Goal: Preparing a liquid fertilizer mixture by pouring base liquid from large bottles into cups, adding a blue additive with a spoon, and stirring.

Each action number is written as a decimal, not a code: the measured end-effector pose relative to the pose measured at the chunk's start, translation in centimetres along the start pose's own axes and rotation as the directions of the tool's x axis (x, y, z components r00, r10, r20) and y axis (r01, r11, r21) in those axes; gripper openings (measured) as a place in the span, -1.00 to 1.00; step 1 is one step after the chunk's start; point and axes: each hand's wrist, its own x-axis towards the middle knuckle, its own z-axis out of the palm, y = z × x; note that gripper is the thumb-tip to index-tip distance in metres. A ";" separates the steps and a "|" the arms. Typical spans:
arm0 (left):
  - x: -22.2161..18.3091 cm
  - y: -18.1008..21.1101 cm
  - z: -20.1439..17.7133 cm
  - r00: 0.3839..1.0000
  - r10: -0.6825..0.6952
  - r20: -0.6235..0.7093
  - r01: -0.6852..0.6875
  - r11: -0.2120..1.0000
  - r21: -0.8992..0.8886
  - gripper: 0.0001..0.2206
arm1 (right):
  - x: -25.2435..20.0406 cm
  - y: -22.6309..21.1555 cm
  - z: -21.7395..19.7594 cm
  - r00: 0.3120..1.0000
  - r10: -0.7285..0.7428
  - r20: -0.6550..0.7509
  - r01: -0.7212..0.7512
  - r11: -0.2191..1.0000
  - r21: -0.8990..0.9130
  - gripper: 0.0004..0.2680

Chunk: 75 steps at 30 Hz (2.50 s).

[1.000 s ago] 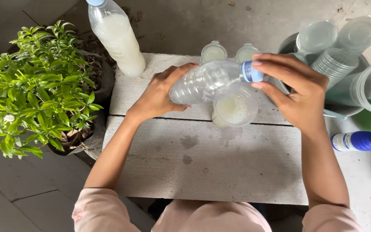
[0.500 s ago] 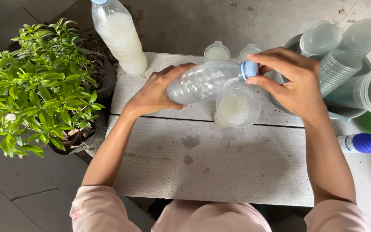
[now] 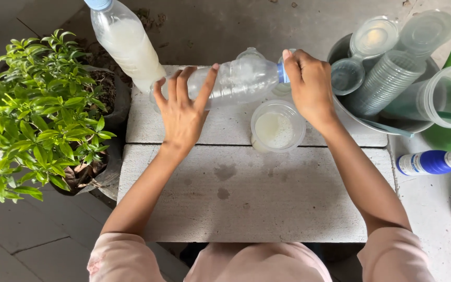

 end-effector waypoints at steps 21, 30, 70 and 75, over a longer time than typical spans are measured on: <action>-1.1 -1.3 12.2 0.782 -0.573 0.247 0.521 0.383 -0.763 0.01 | -2.3 -6.3 -2.7 0.950 -0.283 0.132 0.194 0.867 0.460 -0.79; -1.5 -1.8 13.8 0.804 -0.558 0.204 0.439 0.326 -0.837 -0.06 | -3.2 -5.0 -4.1 0.954 -0.251 0.164 0.152 0.877 0.456 -0.82; -3.9 -1.7 15.4 0.873 -0.471 0.127 0.390 0.517 -0.762 0.24 | -4.5 -2.5 -5.8 0.917 -0.302 0.261 0.194 0.909 0.369 -0.85; -4.2 -1.7 15.5 0.879 -0.463 0.118 0.375 0.515 -0.771 0.26 | -4.9 -3.0 -7.1 0.918 -0.310 0.249 0.220 0.918 0.331 -0.85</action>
